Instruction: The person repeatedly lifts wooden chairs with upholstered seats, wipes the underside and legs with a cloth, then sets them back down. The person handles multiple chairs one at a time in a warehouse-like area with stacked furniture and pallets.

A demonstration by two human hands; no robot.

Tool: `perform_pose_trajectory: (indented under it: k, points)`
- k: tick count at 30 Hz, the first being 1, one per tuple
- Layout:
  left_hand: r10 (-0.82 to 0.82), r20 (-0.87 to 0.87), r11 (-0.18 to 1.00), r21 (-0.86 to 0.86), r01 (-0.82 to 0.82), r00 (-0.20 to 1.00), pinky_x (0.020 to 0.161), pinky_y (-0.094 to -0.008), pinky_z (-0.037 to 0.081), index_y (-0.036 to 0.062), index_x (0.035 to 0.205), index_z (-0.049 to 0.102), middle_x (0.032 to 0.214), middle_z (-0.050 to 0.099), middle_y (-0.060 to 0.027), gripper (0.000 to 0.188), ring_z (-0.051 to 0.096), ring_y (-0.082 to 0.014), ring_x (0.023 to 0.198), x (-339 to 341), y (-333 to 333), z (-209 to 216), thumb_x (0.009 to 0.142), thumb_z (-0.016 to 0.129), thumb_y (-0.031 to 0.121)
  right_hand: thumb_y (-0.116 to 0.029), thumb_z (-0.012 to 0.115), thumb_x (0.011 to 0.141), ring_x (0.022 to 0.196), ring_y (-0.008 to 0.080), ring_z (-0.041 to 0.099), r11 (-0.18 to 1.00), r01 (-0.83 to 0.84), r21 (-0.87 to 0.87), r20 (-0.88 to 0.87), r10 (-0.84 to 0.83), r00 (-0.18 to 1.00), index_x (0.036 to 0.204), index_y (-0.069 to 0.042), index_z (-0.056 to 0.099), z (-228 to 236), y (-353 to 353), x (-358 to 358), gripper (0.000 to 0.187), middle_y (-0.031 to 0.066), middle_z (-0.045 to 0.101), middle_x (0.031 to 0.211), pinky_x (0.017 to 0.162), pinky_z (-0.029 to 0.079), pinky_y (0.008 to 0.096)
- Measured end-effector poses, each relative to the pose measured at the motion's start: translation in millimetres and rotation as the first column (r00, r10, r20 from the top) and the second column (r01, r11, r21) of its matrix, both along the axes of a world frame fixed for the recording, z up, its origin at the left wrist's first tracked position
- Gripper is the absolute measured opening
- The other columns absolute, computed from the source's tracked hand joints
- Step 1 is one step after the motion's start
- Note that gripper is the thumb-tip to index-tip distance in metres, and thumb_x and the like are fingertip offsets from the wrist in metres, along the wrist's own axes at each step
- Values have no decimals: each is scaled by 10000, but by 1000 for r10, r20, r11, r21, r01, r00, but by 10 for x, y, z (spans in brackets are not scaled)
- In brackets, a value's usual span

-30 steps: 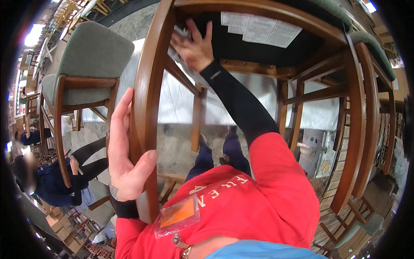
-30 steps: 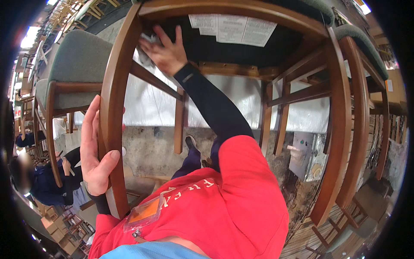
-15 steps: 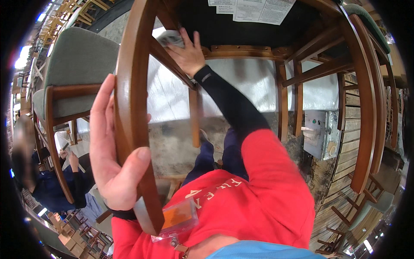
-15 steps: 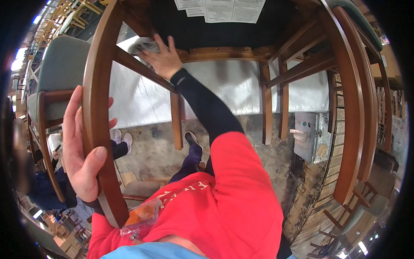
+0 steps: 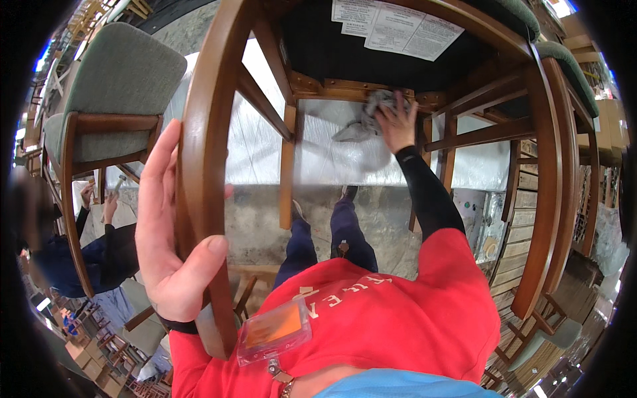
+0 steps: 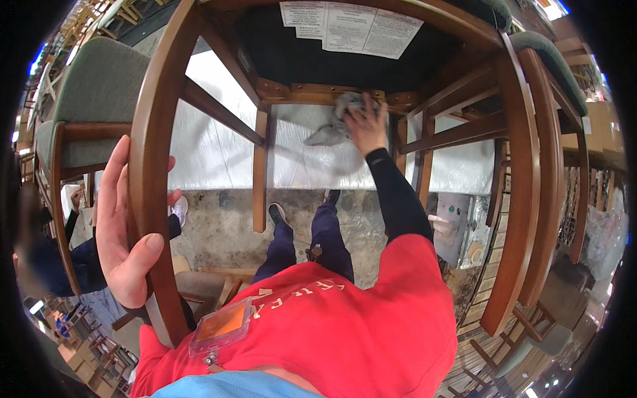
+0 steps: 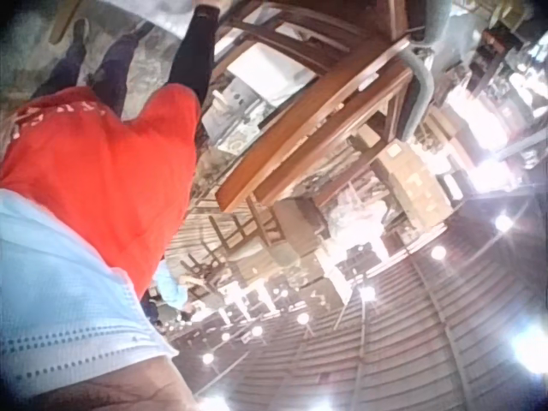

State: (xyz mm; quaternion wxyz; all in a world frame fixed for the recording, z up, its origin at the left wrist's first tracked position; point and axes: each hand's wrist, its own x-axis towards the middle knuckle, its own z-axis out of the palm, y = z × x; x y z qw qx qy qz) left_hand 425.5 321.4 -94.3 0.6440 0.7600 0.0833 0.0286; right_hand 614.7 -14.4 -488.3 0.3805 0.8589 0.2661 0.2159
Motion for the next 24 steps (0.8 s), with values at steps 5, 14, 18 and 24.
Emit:
perform_pose_trajectory:
  k: [5,14,18,24]
  points:
    - [32,-35,996,88,-29,999,1022,-371,486,-30,1587,232,1453,477,-243,1103,534,-322,1326,73,-63,-33,733,782,401,-253,549,931,1554,244,202,735,-113,669,-423,502,755,1257,-248,685,182,1367,159,353,-65,607,1386,1222,154,657]
    - [39,-85,996,84,-32,996,1066,-414,470,18,1610,182,1532,401,-220,1132,459,-354,1409,64,-99,22,730,775,412,-210,632,873,1509,400,277,736,277,618,-261,-139,955,1471,-275,533,60,-68,-210,610,5,578,1443,1169,180,721]
    - [11,-81,997,76,-5,997,1065,-408,481,9,1610,166,1536,392,-218,1114,444,-353,1422,75,-127,55,751,767,387,-21,574,753,1502,487,209,-219,227,949,-282,-263,923,1569,15,252,45,136,-183,878,253,293,1596,1250,126,550]
    - [-62,-36,993,100,66,997,1040,-434,508,-19,1599,202,1525,420,-238,1092,485,-368,1389,140,-239,154,749,778,354,-63,606,902,1503,351,253,-790,18,613,-705,-537,464,1589,32,139,-106,1052,870,836,243,230,1631,1264,155,418]
